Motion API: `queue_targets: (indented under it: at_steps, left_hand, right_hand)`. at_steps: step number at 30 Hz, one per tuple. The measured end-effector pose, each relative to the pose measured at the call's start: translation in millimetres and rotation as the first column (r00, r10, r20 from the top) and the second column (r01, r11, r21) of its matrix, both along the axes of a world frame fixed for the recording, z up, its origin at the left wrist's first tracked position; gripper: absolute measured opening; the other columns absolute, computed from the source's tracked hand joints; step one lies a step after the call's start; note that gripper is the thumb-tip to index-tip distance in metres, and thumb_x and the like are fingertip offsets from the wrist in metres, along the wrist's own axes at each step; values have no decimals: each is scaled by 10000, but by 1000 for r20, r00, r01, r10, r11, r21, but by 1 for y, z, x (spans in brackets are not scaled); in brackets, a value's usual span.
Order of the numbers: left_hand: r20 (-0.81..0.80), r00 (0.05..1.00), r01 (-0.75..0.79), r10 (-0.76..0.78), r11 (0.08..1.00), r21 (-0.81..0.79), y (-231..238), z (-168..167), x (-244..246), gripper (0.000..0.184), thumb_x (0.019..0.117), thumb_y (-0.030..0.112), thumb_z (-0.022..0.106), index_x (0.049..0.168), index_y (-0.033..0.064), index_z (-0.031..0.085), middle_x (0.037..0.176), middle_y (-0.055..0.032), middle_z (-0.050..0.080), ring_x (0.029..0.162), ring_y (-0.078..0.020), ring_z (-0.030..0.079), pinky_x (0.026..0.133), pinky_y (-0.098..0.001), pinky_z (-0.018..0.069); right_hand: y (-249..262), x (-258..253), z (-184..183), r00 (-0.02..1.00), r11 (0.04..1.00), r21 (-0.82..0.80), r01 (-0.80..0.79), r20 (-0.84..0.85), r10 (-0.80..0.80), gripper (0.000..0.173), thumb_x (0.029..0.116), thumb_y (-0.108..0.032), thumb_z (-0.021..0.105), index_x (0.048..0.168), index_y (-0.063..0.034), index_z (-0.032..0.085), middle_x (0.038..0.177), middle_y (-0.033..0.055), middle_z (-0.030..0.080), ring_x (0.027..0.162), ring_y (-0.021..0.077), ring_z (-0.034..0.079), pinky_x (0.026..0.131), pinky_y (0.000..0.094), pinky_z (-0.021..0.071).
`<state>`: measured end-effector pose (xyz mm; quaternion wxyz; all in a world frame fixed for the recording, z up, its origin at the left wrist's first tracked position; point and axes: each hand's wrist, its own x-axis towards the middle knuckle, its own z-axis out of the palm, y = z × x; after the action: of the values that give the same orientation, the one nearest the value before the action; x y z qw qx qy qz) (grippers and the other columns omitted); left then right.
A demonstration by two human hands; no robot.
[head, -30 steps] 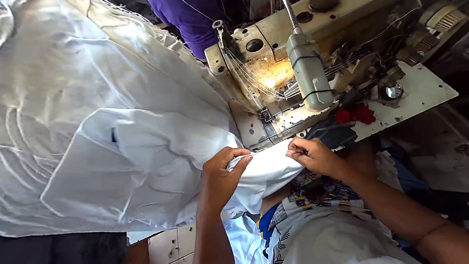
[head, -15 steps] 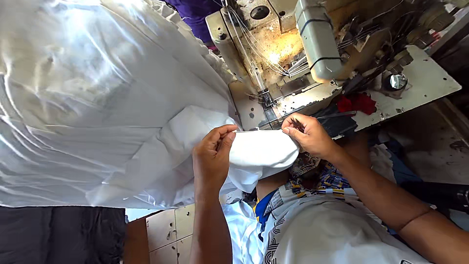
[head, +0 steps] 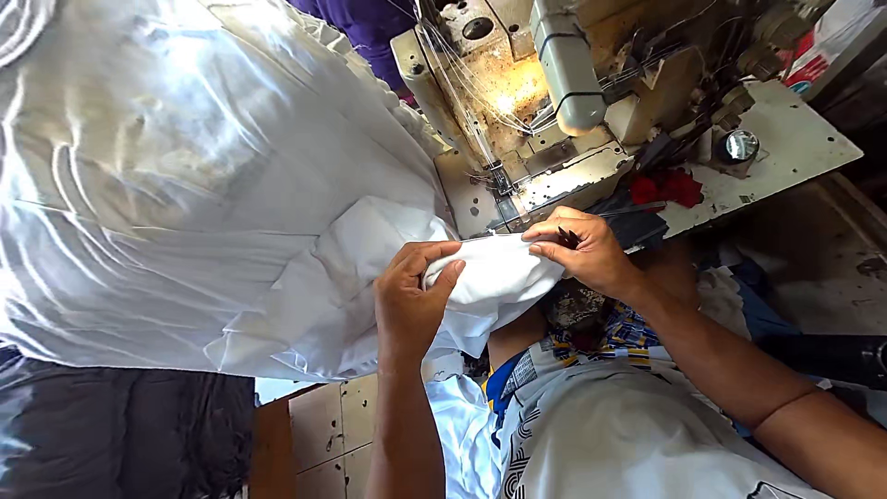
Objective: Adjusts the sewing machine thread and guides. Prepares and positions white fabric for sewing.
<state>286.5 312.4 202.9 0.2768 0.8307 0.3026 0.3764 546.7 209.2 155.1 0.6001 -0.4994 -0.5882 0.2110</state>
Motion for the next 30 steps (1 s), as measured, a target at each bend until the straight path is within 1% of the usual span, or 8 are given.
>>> queue_targets:
  at_steps: [7,12,16,19,21,22,25,30]
  left_hand:
    - [-51,992,-106,112,987,118,-15,-3,-1,199,904,213,801,1102,189,797,1082,48,717,934,-51,673,749,-229,572]
    - [38,984,-177,173,969,170,-14,-11,14,157,889,197,817,1044,176,795,1064,34,681,964,-74,648,798,-245,560]
    - [221,975,-22,26,1000,-20,1,-15,43,103,978,157,695,1057,91,681,1296,-43,606,1215,-175,589,977,-341,549]
    - [338,941,104,-19,967,-234,16,-10,71,108,1046,137,578,1142,90,586,1113,-31,706,1011,-150,699,860,-340,602]
    - [147,988,-12,44,978,-206,32,-4,86,123,1051,188,582,1158,129,593,932,15,675,777,-71,657,670,-255,570]
    - [22,997,-68,72,987,-143,41,-2,92,143,1041,218,604,1152,127,607,935,5,680,783,-81,656,683,-278,565]
    - [-220,964,-154,151,988,3,63,0,108,269,1003,279,673,1161,62,702,1149,-101,729,1078,-232,698,978,-513,544]
    - [-288,935,-178,206,977,122,75,-3,111,282,967,291,716,1126,58,720,1163,-165,695,1093,-323,663,953,-578,506]
  right_hand:
    - [-8,0,-4,997,998,-8,58,-52,-59,152,911,-61,764,1058,-82,798,916,23,655,766,81,618,647,221,551]
    - [-10,0,-10,993,995,-40,90,-72,-93,111,925,-74,749,1025,-91,795,924,22,667,791,90,632,678,244,560]
    - [-6,2,-18,991,991,-85,104,-76,-110,73,943,-125,737,993,-105,786,1026,31,675,904,104,652,770,281,581]
    - [0,5,-23,987,989,-149,18,-157,-41,88,959,-153,722,976,-87,776,1057,36,671,926,112,645,796,294,577]
    - [5,6,-22,974,977,-212,-37,-225,-11,108,975,-152,705,970,-65,768,911,31,697,784,102,652,706,287,575]
    - [8,6,-22,968,967,-248,-53,-251,-11,119,985,-156,694,958,-57,755,815,31,699,696,97,641,643,283,558]
    - [13,4,-23,950,934,-347,-81,-310,-33,130,994,-152,675,942,-45,728,716,39,650,612,102,593,585,283,517]
    - [15,-2,-22,901,941,-325,-91,-429,-61,84,965,-92,686,990,-33,740,737,36,661,620,89,592,580,244,510]
